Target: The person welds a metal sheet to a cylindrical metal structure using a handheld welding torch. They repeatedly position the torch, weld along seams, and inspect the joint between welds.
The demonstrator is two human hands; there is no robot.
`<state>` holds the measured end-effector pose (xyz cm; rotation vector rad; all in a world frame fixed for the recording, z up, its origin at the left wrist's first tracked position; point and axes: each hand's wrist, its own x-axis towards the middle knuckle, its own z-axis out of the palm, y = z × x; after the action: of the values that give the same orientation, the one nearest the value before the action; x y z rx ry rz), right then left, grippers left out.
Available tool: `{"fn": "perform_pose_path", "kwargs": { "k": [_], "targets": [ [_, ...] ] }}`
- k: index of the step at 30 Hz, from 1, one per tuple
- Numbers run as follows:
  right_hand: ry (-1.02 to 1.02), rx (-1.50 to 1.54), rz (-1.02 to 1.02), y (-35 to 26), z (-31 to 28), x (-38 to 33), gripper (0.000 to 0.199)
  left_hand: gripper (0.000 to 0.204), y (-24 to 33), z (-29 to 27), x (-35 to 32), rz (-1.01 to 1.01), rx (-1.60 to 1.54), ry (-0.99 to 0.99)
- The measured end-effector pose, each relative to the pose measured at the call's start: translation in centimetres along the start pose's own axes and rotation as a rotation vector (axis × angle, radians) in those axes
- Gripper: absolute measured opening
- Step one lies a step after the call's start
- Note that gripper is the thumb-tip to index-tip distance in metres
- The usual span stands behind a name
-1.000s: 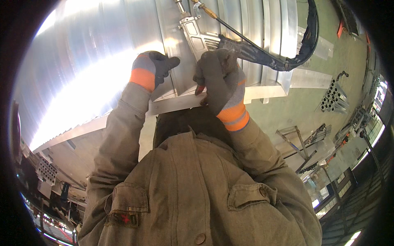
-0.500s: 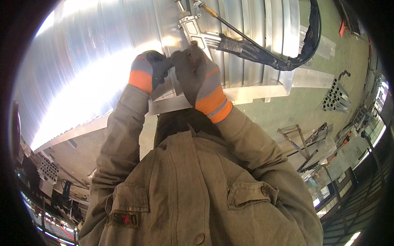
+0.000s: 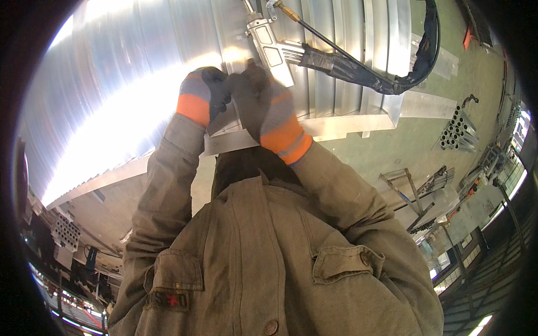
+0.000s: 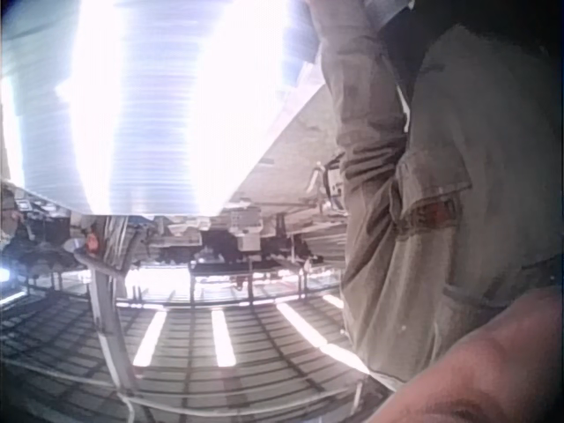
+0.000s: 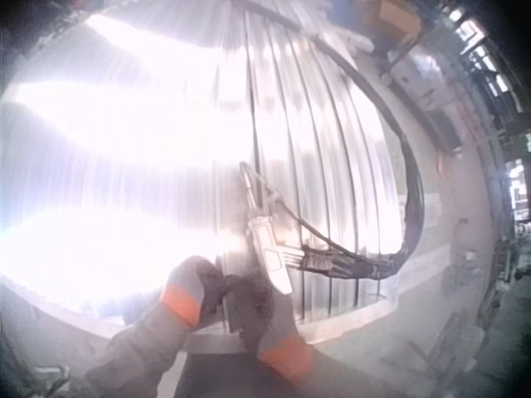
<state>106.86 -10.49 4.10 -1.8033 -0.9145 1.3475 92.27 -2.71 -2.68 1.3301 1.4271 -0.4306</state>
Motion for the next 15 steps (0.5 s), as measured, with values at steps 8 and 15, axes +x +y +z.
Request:
{"fn": "perform_pose_path", "kwargs": {
  "k": [8, 15],
  "targets": [
    [-0.064, 0.151, 0.033, -0.08, 0.41, -0.15, 0.028, 0.061, -0.78, 0.48, 0.43, 0.005, 0.04, 0.024],
    [0.006, 0.091, -0.077, 0.21, 0.24, -0.49, 0.027, 0.054, -0.5, -0.19, 0.26, -0.064, -0.174, -0.055]
  ]
}}
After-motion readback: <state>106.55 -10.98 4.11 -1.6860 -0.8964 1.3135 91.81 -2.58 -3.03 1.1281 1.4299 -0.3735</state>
